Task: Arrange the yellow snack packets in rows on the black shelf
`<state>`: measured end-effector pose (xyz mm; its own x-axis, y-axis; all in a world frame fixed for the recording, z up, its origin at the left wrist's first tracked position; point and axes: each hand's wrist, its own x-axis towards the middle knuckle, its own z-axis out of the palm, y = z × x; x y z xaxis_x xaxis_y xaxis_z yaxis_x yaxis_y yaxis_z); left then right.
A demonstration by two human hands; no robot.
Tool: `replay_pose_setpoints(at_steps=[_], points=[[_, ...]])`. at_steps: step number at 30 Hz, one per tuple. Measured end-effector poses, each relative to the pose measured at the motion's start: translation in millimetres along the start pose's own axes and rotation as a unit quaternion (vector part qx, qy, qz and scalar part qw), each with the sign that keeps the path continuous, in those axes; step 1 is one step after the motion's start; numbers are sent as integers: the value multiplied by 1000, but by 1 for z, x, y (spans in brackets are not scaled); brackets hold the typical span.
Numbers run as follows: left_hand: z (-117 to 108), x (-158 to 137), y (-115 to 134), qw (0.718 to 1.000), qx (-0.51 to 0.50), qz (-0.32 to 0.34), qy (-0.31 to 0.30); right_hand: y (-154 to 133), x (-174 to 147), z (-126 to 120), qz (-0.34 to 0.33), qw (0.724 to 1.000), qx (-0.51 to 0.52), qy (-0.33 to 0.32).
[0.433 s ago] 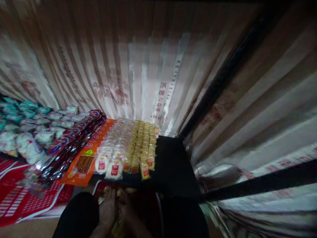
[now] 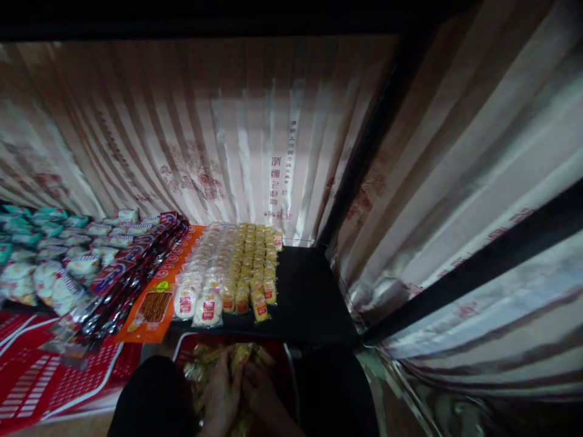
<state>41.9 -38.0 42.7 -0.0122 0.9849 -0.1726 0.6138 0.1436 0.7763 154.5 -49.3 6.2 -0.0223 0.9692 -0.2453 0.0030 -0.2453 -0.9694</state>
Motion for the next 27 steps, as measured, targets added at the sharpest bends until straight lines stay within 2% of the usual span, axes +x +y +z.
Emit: replay_pose_setpoints(at_steps=[4, 7, 13, 16, 21, 24, 27], points=[[-4, -5, 29, 996, -86, 4, -28, -20, -17, -19, -10, 999, 53, 2], [-2, -7, 44, 991, -126, 20, -26, -39, -25, -33, -27, 997, 79, 8], [7, 1, 73, 982, -185, 38, -29, -73, -30, -56, -51, 995, 37, 78], [12, 7, 93, 975, -212, 44, -47, -80, -28, -69, -66, 990, 47, 116], [24, 17, 125, 969, -221, 83, -69, -88, -22, -92, -77, 985, 66, 139], [38, 26, 138, 969, -213, 95, -75, -93, -15, -109, -79, 983, 69, 151], [56, 36, 149, 974, -200, 95, -54, -94, -2, -128, -78, 979, 56, 181]])
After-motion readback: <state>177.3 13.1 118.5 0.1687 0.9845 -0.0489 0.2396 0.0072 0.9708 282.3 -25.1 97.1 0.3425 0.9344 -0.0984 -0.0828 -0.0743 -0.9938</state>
